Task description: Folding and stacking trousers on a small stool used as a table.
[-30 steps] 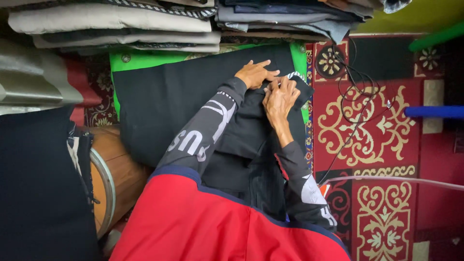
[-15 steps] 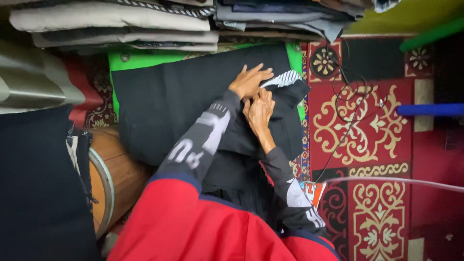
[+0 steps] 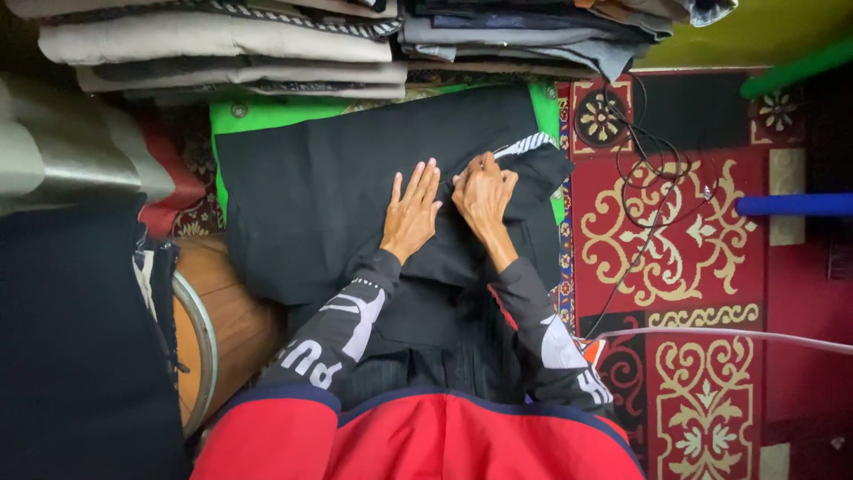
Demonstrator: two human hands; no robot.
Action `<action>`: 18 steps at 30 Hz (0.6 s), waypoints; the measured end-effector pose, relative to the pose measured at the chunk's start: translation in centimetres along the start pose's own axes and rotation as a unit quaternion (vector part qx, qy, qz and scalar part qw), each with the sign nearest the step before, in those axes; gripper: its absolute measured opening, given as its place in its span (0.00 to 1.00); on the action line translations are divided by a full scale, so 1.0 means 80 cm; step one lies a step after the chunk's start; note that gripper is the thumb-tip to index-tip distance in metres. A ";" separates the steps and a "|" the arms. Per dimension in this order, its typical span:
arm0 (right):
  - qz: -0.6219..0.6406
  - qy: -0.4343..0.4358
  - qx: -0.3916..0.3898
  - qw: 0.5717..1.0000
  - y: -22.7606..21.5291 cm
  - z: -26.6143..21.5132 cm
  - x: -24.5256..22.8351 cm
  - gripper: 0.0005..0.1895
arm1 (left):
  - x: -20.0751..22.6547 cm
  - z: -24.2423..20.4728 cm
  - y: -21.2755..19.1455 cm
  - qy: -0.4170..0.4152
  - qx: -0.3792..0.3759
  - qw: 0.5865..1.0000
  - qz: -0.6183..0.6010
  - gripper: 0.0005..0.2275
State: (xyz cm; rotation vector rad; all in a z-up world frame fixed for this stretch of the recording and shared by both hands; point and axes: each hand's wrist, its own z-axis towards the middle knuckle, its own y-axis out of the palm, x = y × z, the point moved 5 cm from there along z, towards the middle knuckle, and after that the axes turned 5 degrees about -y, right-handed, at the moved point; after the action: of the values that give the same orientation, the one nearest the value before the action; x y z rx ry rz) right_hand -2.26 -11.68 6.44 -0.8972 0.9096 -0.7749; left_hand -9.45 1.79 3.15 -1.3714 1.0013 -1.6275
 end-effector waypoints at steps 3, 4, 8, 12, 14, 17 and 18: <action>-0.009 0.030 -0.024 0.999 -0.002 0.009 0.010 0.09 | -0.003 0.003 0.003 -0.002 -0.004 1.000 -0.006 0.29; -0.009 0.030 -0.025 0.999 0.003 0.011 0.017 0.09 | -0.003 0.005 0.003 -0.003 -0.004 1.000 -0.006 0.29; -0.067 -0.003 0.031 0.997 0.000 0.015 0.037 0.07 | -0.003 0.002 0.008 0.000 -0.009 1.000 0.012 0.29; 0.066 0.000 0.054 0.996 0.034 0.011 0.118 0.10 | -0.002 0.002 0.003 0.003 0.005 1.000 0.014 0.29; -0.025 -0.015 0.055 0.998 0.001 0.029 0.093 0.12 | 0.002 0.002 0.002 0.001 0.000 1.000 0.010 0.29; -0.096 -0.018 0.043 0.994 -0.014 0.045 0.079 0.13 | -0.001 0.002 0.003 -0.002 -0.003 1.000 0.013 0.29; -0.081 -0.005 0.026 0.996 -0.013 0.045 0.080 0.13 | -0.002 0.000 0.004 -0.002 -0.004 1.000 0.016 0.29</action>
State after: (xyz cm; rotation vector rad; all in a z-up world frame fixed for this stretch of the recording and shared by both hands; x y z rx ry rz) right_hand 3.44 -16.49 6.46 -0.9362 0.8111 -0.9292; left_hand -9.44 1.83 2.77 -1.3566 1.0223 -1.5992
